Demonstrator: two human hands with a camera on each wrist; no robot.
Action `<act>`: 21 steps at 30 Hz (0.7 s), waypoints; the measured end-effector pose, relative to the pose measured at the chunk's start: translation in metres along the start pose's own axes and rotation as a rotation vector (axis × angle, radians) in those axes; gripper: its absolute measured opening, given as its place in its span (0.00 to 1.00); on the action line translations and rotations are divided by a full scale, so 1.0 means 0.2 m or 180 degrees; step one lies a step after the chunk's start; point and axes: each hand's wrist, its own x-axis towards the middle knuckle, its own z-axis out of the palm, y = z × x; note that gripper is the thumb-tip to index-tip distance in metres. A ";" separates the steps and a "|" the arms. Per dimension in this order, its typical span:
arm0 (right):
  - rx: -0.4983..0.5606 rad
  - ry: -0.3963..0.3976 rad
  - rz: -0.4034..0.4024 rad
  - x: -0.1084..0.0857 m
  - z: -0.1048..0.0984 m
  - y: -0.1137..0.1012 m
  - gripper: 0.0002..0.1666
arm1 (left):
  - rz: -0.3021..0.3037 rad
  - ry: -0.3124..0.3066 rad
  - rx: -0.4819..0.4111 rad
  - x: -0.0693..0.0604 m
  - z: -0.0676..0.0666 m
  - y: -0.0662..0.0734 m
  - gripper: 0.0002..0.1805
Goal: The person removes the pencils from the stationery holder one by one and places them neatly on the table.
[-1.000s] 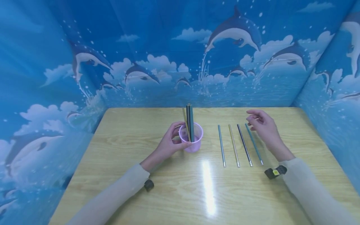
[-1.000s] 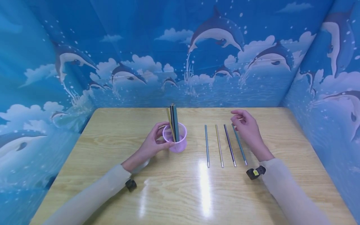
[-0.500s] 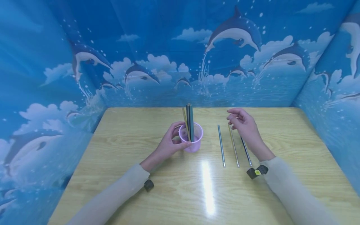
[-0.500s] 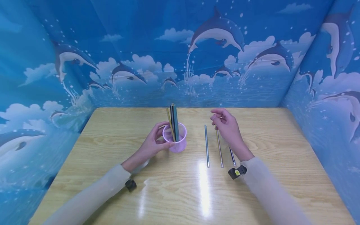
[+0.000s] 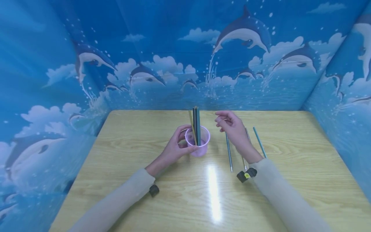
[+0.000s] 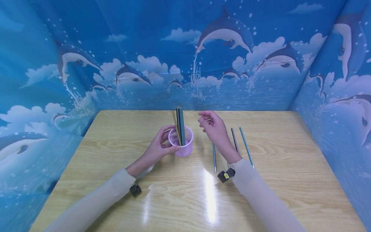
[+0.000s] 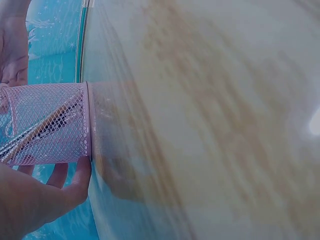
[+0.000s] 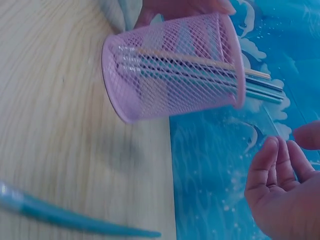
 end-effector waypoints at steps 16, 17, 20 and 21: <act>0.0159 -0.0037 -0.0218 0.05 0.21 0.02 0.25 | 0.0072 -0.0021 -0.0058 0.00 0.00 -0.01 0.47; 0.0180 -0.0041 -0.0220 0.05 0.22 0.02 0.25 | 0.0070 -0.0017 -0.0072 0.00 0.00 -0.01 0.47; 0.0267 -0.0081 -0.0231 0.06 0.24 0.02 0.25 | 0.0066 -0.0005 -0.0114 -0.01 0.00 -0.01 0.46; 0.0282 -0.0094 -0.0224 0.07 0.24 0.02 0.25 | 0.0072 -0.0005 -0.0121 -0.01 0.00 -0.01 0.46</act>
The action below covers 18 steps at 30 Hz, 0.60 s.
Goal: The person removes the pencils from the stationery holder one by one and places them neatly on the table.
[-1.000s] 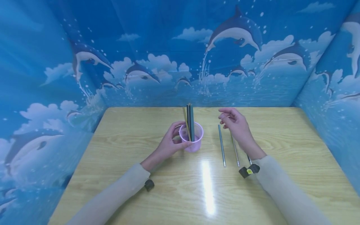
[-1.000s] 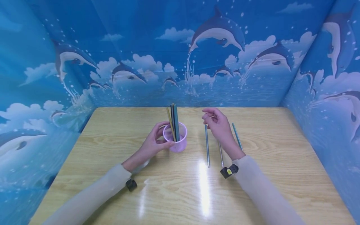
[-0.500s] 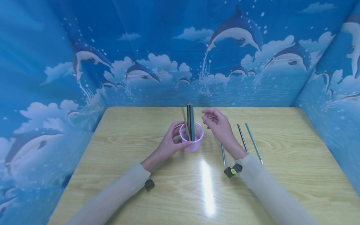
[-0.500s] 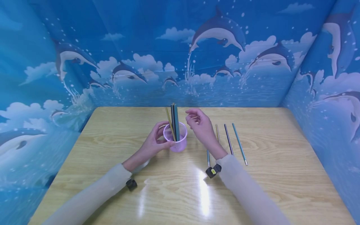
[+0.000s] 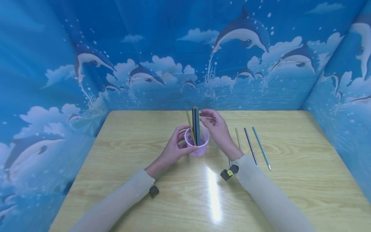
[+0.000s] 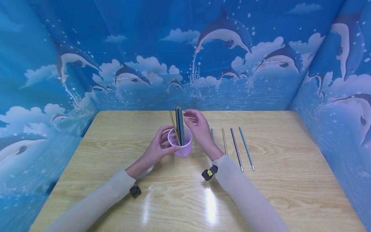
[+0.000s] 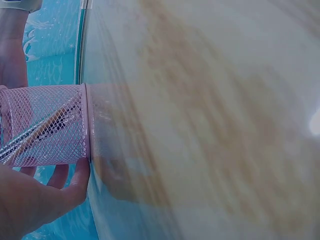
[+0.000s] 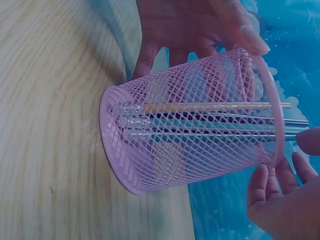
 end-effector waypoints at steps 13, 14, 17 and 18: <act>0.0118 -0.0028 0.0076 0.03 0.03 0.02 0.26 | 0.0107 0.0010 0.0038 0.00 0.01 0.01 0.45; 0.0105 -0.0005 0.0076 0.03 0.03 0.02 0.25 | 0.0109 0.0011 0.0039 0.00 0.01 0.01 0.45; 0.0069 0.0040 0.0093 0.04 0.03 0.02 0.25 | 0.0099 0.0008 0.0048 0.00 0.01 0.01 0.44; 0.0059 0.0043 0.0106 0.04 0.03 0.02 0.25 | 0.0096 0.0006 0.0051 0.00 0.01 0.01 0.44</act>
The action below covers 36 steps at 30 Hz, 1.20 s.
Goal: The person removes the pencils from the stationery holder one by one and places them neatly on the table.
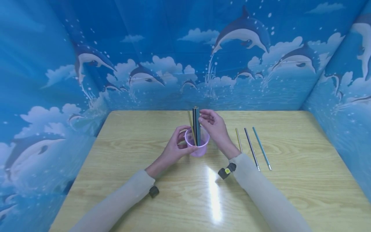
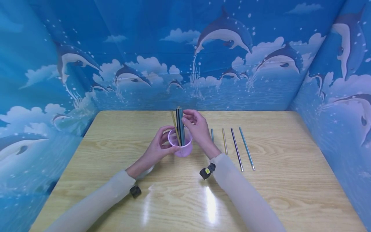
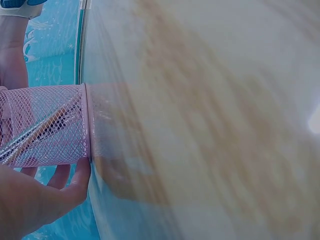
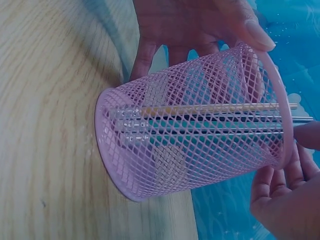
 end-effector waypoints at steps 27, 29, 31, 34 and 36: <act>-0.0238 0.0088 -0.0444 -0.03 -0.01 -0.03 0.28 | -0.0019 0.0054 0.0082 -0.02 -0.01 0.00 0.45; -0.0339 0.0064 -0.0475 -0.03 -0.02 -0.04 0.27 | -0.0022 0.0044 0.0080 -0.02 0.00 0.00 0.45; -0.0391 0.0042 -0.0504 -0.04 -0.04 -0.05 0.27 | -0.0015 0.0026 0.0084 -0.01 0.00 0.00 0.45; -0.0415 0.0007 -0.0563 -0.04 -0.05 -0.06 0.28 | 0.0000 0.0011 0.0094 0.00 0.00 0.00 0.46; -0.0413 -0.0009 -0.0614 -0.04 -0.06 -0.05 0.29 | -0.0001 0.0010 0.0100 0.00 0.00 0.00 0.46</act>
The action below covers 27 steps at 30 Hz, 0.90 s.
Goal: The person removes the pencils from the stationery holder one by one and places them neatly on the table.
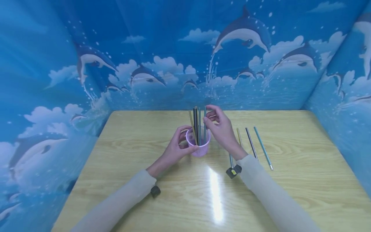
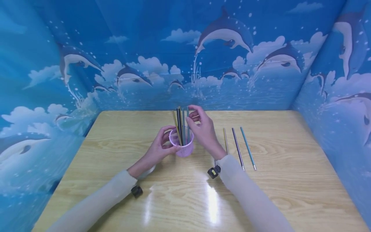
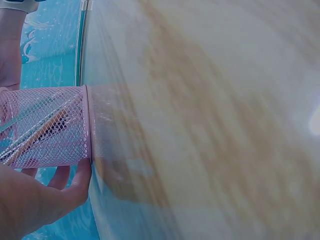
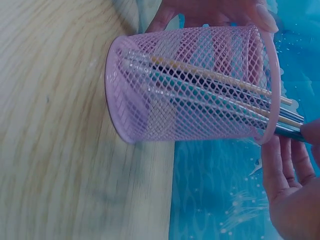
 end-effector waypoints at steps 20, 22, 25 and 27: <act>0.0026 0.0223 -0.0164 0.00 -0.09 -0.07 0.32 | -0.0044 0.0021 0.0016 0.00 0.00 0.00 0.46; 0.0013 0.0234 -0.0174 0.00 -0.09 -0.08 0.32 | -0.0041 0.0026 0.0027 0.00 0.00 0.00 0.45; 0.0010 0.0253 -0.0209 0.00 -0.11 -0.10 0.32 | -0.0028 0.0033 0.0040 0.00 0.01 0.01 0.45; 0.0050 0.0269 -0.0248 0.00 -0.11 -0.11 0.31 | -0.0038 0.0047 0.0058 0.00 0.01 0.01 0.45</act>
